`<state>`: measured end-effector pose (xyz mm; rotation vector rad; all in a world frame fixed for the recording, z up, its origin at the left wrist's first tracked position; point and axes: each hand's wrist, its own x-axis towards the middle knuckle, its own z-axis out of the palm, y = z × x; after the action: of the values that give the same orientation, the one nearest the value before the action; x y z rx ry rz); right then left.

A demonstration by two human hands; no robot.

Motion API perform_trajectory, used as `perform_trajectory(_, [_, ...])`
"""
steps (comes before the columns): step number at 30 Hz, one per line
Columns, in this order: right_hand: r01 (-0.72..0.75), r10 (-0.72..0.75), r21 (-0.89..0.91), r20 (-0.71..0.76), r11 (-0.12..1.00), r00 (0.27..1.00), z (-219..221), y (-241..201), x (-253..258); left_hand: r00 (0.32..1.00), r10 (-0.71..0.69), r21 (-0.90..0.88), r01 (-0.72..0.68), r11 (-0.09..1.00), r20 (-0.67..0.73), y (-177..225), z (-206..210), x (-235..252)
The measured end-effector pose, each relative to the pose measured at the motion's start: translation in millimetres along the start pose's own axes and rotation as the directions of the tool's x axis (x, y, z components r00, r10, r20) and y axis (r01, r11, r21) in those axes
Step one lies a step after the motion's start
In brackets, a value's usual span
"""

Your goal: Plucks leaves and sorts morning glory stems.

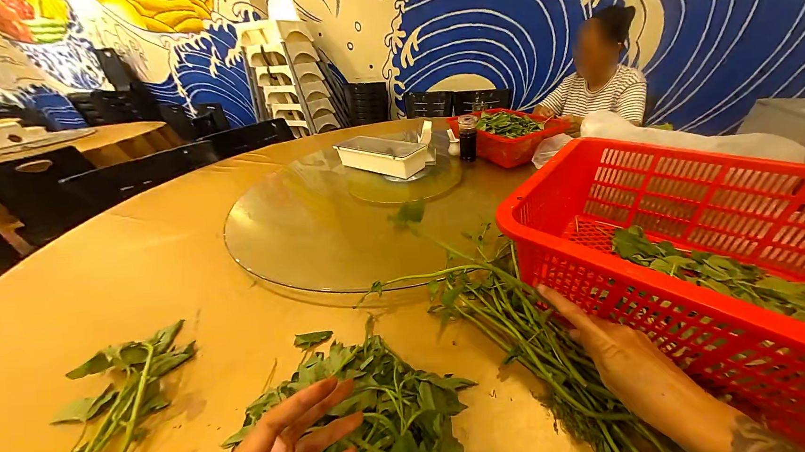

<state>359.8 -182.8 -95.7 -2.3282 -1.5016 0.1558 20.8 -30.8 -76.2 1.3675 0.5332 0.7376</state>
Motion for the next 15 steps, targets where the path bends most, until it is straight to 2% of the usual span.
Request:
perform_trajectory(4, [-0.067,0.057,0.187,0.060,0.980,0.997,-5.4,0.5,15.9,1.000,-0.007,-0.010,0.007,1.000,0.022,-0.5,0.6,0.3])
perform_trajectory(9, [-0.088,0.067,0.123,0.163,0.989,0.984,3.8,-5.5,34.6,0.999,-0.010,-0.003,0.011,1.000,0.048,-1.3,0.8,1.0])
perform_trajectory(12, [-0.078,0.066,0.114,0.105,0.990,0.992,-3.6,-8.1,39.9,0.999,-0.006,-0.008,0.006,1.000,0.046,-1.2,1.0,1.0])
perform_trajectory(15, [-0.112,0.090,0.215,0.108,0.970,0.990,-16.4,-9.9,38.5,0.999,0.007,-0.013,-0.006,1.000,0.053,-0.7,0.0,0.9])
